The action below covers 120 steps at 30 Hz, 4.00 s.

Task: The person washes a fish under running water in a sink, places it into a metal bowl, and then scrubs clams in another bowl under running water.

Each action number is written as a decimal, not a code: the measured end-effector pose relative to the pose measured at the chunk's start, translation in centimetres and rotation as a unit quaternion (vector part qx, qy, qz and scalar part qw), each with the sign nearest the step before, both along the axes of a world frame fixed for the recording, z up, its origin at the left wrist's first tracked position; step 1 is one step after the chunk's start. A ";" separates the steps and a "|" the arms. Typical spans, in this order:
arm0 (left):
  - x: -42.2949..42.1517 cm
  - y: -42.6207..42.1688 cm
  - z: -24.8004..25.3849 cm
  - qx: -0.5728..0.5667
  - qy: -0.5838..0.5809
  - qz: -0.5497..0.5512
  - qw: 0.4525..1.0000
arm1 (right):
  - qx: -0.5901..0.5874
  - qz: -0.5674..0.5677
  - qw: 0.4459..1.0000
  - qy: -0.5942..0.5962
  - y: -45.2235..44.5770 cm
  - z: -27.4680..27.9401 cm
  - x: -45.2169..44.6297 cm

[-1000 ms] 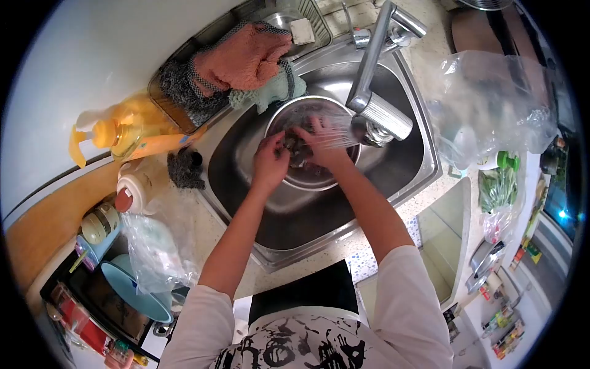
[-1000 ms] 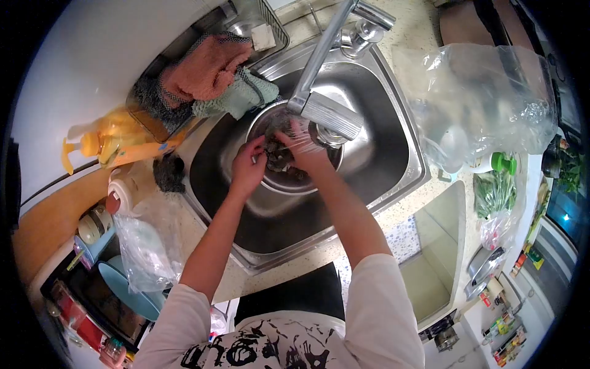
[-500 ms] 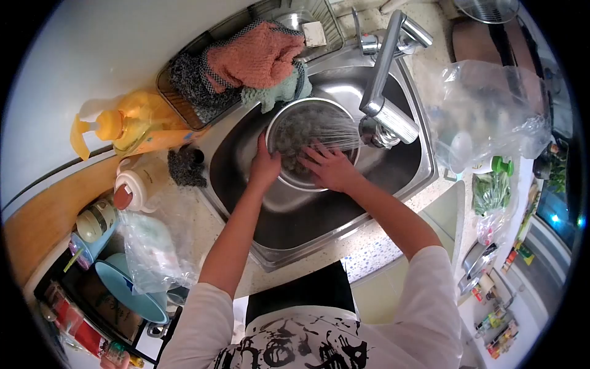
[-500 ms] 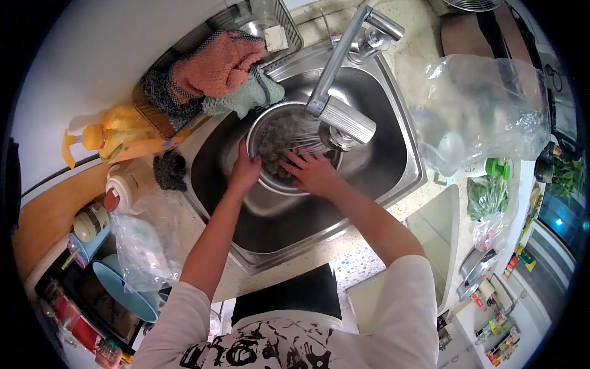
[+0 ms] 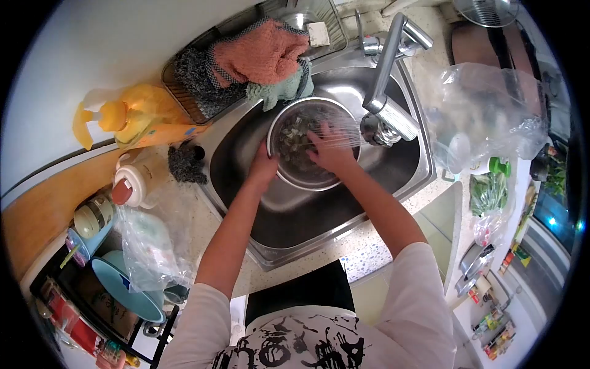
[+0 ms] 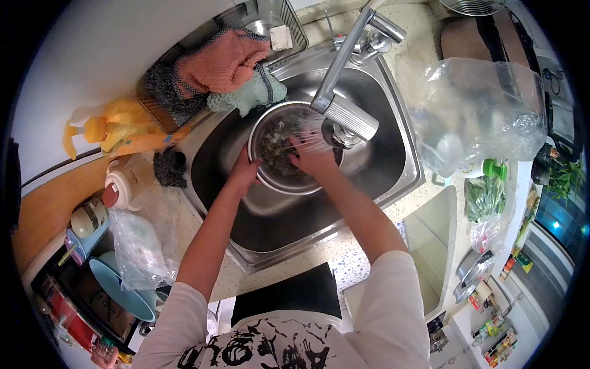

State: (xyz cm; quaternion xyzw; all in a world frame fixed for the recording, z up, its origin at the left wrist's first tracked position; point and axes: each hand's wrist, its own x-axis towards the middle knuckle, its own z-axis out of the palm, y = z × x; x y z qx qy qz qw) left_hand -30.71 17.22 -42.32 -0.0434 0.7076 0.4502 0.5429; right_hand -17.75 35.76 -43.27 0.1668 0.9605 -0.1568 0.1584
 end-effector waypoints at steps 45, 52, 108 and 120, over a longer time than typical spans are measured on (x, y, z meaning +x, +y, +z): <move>4.9 0.9 4.6 0.065 -0.250 0.089 0.962 | -0.022 -0.180 0.981 0.069 -0.6 -0.9 -0.3; 5.1 2.6 6.8 0.065 -0.249 0.116 0.959 | -0.133 -0.160 0.977 0.039 0.6 -0.7 -0.5; 2.8 -5.2 0.3 -0.072 -0.223 0.220 0.947 | -0.184 -0.325 0.904 0.209 6.6 0.2 2.3; 4.5 -3.2 0.5 -0.060 -0.233 0.213 0.947 | -0.058 -0.132 0.967 0.212 -1.9 0.5 -1.2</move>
